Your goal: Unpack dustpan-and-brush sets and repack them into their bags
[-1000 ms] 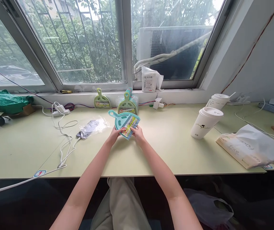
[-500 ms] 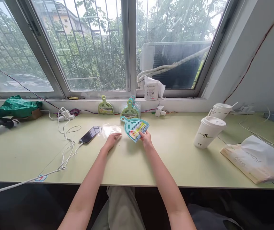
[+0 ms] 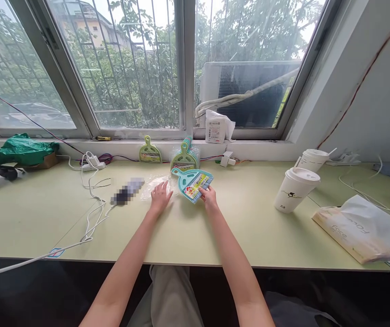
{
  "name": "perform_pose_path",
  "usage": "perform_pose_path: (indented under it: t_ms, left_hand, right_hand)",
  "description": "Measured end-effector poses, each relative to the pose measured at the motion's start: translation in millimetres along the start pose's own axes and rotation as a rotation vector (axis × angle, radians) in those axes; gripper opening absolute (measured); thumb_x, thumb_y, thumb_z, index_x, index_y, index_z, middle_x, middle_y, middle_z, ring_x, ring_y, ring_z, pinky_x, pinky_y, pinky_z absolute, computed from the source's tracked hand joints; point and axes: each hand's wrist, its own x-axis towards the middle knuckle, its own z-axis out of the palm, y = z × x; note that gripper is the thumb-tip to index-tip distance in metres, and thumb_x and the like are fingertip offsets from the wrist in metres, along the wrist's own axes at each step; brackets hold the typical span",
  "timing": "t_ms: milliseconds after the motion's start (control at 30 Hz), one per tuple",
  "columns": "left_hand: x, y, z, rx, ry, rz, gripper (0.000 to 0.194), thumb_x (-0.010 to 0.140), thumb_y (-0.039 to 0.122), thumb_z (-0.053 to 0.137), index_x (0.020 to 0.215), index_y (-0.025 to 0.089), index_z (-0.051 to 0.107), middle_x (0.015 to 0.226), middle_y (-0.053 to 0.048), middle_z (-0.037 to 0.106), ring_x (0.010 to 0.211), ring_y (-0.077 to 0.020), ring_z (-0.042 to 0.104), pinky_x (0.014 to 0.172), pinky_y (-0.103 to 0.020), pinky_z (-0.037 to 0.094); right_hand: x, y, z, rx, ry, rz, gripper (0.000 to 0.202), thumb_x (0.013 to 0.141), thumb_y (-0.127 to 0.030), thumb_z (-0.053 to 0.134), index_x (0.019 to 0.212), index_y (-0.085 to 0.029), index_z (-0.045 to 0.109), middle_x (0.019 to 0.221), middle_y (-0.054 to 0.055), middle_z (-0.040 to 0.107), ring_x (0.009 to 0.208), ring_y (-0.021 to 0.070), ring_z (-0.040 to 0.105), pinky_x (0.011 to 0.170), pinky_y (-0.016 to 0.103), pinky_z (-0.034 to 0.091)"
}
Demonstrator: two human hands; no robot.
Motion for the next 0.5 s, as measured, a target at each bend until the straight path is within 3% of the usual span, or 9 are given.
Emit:
perform_pose_path:
  t_ms: [100, 200, 300, 367, 500]
  left_hand:
    - [-3.4, 1.4, 10.1, 0.092, -0.185, 0.041, 0.029, 0.089, 0.031, 0.049, 0.112, 0.027, 0.065, 0.133, -0.011, 0.056, 0.128, -0.0316, 0.044, 0.111, -0.053, 0.019]
    - [-2.3, -2.0, 7.2, 0.137, -0.141, -0.009, 0.03, 0.094, 0.029, 0.038, 0.098, 0.022, 0.067, 0.112, -0.013, 0.066, 0.11, -0.0286, 0.057, 0.11, -0.051, 0.022]
    - [0.1, -7.7, 2.4, 0.22, -0.029, -0.061, 0.031, 0.087, 0.026, 0.05, 0.116, 0.017, 0.06, 0.116, -0.019, 0.063, 0.114, -0.0325, 0.054, 0.105, -0.049, 0.03]
    - [1.4, -12.5, 1.3, 0.273, -0.052, -0.081, 0.038, 0.084, 0.02, 0.053, 0.122, 0.017, 0.056, 0.12, -0.02, 0.06, 0.118, -0.0339, 0.051, 0.099, -0.045, 0.037]
    - [3.7, -21.4, 0.8, 0.298, -0.104, -0.112, 0.039, 0.087, 0.017, 0.047, 0.126, 0.019, 0.055, 0.108, -0.018, 0.065, 0.111, -0.0304, 0.057, 0.088, -0.038, 0.045]
  right_hand:
    - [-3.4, -3.5, 1.1, -0.027, -0.016, 0.011, 0.029, 0.07, -0.014, 0.076, 0.093, -0.019, 0.06, 0.096, 0.006, 0.074, 0.086, 0.0207, 0.073, 0.079, 0.034, 0.062]
    - [-5.0, -8.5, -0.6, -0.065, -0.034, 0.044, 0.028, 0.069, -0.008, 0.073, 0.094, -0.018, 0.062, 0.095, 0.007, 0.074, 0.087, 0.0218, 0.073, 0.078, 0.035, 0.062]
    - [-5.4, -12.8, -3.8, -0.122, -0.059, 0.074, 0.028, 0.067, -0.006, 0.073, 0.093, -0.016, 0.065, 0.093, 0.009, 0.075, 0.085, 0.0236, 0.073, 0.077, 0.036, 0.062]
    - [-5.8, -14.9, -5.2, -0.163, -0.105, 0.074, 0.029, 0.066, -0.006, 0.074, 0.093, -0.016, 0.067, 0.09, 0.009, 0.075, 0.084, 0.0247, 0.073, 0.076, 0.037, 0.062]
    - [-7.4, -16.5, -4.2, -0.24, -0.208, 0.077, 0.034, 0.064, -0.008, 0.077, 0.096, -0.016, 0.067, 0.083, 0.008, 0.076, 0.08, 0.0252, 0.073, 0.071, 0.038, 0.061]
